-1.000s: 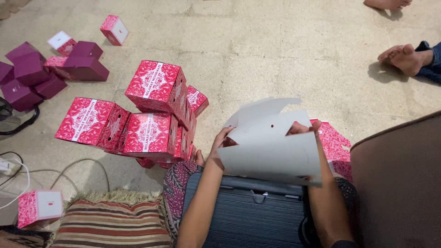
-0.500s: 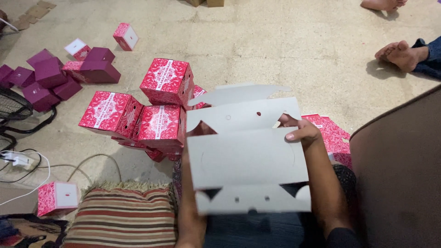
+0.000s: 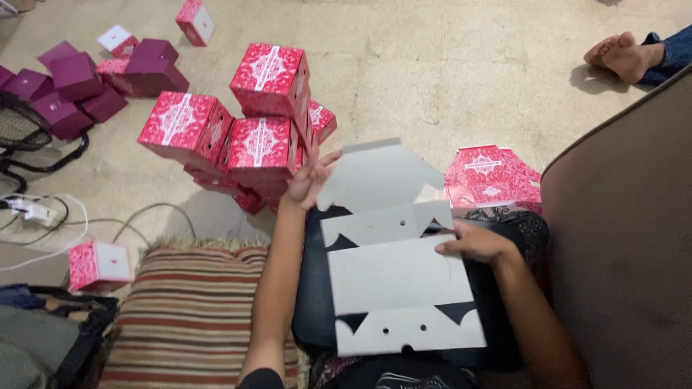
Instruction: The person assembles small pink and white patterned boxes by folding flat cardboard pieces on a black lap desk. They fold the sides, tuck the flaps to form the box shape, and place the finished boxes into a stack on the floor.
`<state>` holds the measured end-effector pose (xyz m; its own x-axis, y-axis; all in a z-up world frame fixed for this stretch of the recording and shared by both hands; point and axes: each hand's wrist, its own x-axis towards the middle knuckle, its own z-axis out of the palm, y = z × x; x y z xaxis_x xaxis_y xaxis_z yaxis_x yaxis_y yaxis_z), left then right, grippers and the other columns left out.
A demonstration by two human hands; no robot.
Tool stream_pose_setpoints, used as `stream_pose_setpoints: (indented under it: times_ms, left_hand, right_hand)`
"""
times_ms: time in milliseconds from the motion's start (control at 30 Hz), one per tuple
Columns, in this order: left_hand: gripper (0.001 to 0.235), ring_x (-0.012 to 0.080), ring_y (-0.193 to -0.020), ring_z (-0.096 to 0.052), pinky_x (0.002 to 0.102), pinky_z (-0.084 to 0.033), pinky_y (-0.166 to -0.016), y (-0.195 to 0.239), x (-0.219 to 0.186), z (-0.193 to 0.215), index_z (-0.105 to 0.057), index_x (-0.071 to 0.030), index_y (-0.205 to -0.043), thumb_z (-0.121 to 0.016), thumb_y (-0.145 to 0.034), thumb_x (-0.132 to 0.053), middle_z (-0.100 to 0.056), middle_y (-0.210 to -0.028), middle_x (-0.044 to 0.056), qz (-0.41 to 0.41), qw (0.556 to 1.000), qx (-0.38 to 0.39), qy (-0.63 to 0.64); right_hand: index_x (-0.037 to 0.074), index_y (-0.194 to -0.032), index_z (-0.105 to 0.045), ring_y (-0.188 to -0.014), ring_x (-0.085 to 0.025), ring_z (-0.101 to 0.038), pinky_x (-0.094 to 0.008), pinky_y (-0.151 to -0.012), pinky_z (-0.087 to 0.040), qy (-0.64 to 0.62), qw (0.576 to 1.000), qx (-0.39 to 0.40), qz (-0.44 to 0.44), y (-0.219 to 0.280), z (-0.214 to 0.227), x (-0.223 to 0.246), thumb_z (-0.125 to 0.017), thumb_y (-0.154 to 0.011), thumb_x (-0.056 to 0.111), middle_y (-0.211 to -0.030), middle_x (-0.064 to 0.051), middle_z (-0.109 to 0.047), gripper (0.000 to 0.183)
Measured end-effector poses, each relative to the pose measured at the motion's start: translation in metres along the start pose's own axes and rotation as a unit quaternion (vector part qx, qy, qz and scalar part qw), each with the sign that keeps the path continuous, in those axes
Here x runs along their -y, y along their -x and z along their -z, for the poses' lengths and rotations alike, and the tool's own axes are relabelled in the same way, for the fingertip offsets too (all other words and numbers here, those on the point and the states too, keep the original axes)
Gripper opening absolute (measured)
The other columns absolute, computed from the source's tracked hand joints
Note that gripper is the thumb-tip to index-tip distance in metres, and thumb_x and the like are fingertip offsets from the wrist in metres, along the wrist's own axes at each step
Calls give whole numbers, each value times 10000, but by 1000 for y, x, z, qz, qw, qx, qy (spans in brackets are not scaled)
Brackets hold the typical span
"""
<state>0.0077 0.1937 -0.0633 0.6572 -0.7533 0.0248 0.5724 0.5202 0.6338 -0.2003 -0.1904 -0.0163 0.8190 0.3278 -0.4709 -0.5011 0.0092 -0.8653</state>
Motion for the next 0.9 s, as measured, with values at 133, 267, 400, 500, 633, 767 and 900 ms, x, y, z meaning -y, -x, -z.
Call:
stream_pose_setpoints:
  times_ms: [133,267,400,500,633,767,900]
  left_hand:
    - [731,173,-939,-725,216,-628,-607,-3,5,-55,-344,-186,-1578,-580,-975,-524,-630,-1379,203,-32,987,-32,-154]
    - [470,100,-791,-651,217,-541,-690,-3,10,-102,-699,-124,-1279,-850,-842,-209,-714,-949,13,-34,892,-69,-445]
    - [242,148,-814,-728,299,-585,-752,-12,45,-47,-795,-148,-1106,-804,-926,-309,-780,-895,61,-48,826,-79,-556]
    - [210,124,-816,-720,299,-582,-777,4,48,-72,-800,-173,-1112,-694,-1013,-325,-781,-876,48,-55,810,-68,-581]
    - [242,274,-1016,-734,400,-591,-869,55,24,-174,-752,-133,-1235,-635,-1025,-155,-768,-1113,120,-94,787,-70,-605]
    - [420,441,-1092,-684,515,-544,-945,88,36,-199,-757,-72,-1203,-576,-885,134,-740,-1151,222,-156,757,-12,-634]
    - [566,440,-1209,-641,526,-492,-1064,111,51,-215,-738,-92,-1248,-563,-796,200,-710,-1269,202,-96,751,62,-650]
  right_hand:
    - [-23,-1487,-481,-842,-319,-732,-442,-654,-608,43,997,21,-54,2,9,-56,-750,-872,14,-1070,-246,-736,673]
    - [-33,-1226,-668,-836,-285,-696,-420,-667,-590,171,984,-23,47,10,1,-66,-755,-856,6,-987,-186,-730,382]
    - [-26,-899,-751,-714,-243,-668,-370,-635,-533,242,964,-59,89,14,-4,-71,-755,-838,23,-811,-128,-738,78]
    - [-6,-844,-728,-708,-232,-635,-368,-631,-502,250,961,-73,87,19,-15,-62,-740,-849,42,-782,-114,-710,50]
    - [-33,-1089,-749,-803,-298,-712,-404,-666,-558,272,956,-71,87,34,-20,-39,-763,-827,0,-912,-200,-750,265]
    - [74,-1480,-539,-1085,-273,-657,-435,-931,-534,179,978,-28,101,63,-23,-12,-776,-825,29,-1191,-191,-704,698]
    - [56,-1361,-664,-1220,-242,-610,-432,-1012,-494,197,956,-82,202,78,-33,7,-605,-1016,292,-1253,-182,-721,422]
